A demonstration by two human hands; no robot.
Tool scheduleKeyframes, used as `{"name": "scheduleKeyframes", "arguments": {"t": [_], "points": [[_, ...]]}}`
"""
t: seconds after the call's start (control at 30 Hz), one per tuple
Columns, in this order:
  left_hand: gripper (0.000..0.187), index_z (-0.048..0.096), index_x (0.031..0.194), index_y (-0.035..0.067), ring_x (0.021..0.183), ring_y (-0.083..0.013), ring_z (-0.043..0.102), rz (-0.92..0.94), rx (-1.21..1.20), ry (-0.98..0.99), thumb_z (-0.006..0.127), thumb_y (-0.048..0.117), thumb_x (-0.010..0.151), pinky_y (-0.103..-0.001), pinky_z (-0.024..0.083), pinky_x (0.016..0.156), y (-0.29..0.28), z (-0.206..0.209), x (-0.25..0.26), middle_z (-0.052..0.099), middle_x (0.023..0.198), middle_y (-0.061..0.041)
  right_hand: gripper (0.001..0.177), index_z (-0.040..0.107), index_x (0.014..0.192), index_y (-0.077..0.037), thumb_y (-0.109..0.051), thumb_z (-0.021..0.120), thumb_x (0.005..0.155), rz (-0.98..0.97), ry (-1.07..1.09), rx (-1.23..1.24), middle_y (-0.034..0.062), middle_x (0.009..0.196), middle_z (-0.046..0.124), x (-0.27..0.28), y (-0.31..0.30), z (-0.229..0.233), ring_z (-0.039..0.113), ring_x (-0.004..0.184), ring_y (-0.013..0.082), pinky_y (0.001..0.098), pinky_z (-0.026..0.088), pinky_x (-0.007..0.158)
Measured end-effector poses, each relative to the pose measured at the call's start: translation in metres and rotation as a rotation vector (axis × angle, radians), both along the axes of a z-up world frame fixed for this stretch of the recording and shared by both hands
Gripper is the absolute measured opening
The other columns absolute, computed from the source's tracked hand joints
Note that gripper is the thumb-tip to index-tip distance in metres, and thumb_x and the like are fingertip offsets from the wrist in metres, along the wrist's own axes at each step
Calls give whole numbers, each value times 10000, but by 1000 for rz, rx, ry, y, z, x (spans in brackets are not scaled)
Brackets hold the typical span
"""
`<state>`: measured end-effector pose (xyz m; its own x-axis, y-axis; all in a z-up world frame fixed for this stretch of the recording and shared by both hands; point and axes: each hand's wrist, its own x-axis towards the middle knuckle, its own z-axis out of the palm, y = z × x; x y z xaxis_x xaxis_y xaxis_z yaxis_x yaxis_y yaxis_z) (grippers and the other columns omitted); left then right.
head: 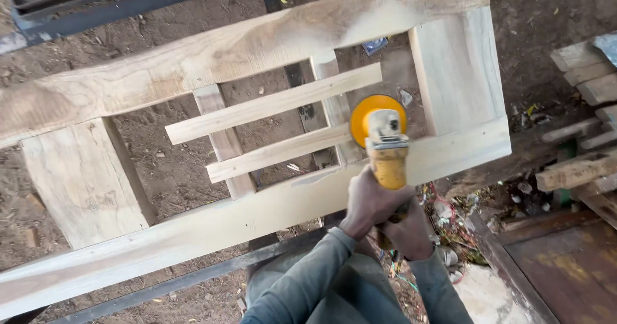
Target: Sanding a wooden door frame using an angle grinder with a sanding disc.
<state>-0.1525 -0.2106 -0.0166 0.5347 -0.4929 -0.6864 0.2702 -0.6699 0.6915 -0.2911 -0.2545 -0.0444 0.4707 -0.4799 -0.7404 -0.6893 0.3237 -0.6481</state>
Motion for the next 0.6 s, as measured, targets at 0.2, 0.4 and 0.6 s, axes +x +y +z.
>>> {"name": "scheduleKeyframes", "arguments": {"t": [0.2,0.4,0.6], "points": [[639,659,1080,-38,899,-282,797,-131,-217,-32,783,475,721,-365,640,783,-32,15,-9,781,962,-187,617,479,1209,4,-86,800,690,-164,-360,-156,140,1135,629,-33,-32,-3,668,976,173,310,599,810],[1065,359,1462,-192,1203,-459,651,-586,-631,-514,781,564,842,-465,583,994,21,41,-27,561,1309,-351,563,515,1329,28,-88,703,811,-488,-475,133,107,1120,645,-56,-48,9,679,952,207,346,587,852],[825,340,1512,-155,1036,-487,702,-815,-567,-449,677,367,969,-455,611,818,25,21,-49,454,1554,-412,522,516,1352,-1,-75,645,852,-597,-516,217,99,1062,639,-63,-61,10,668,879,208,358,586,791]]}}
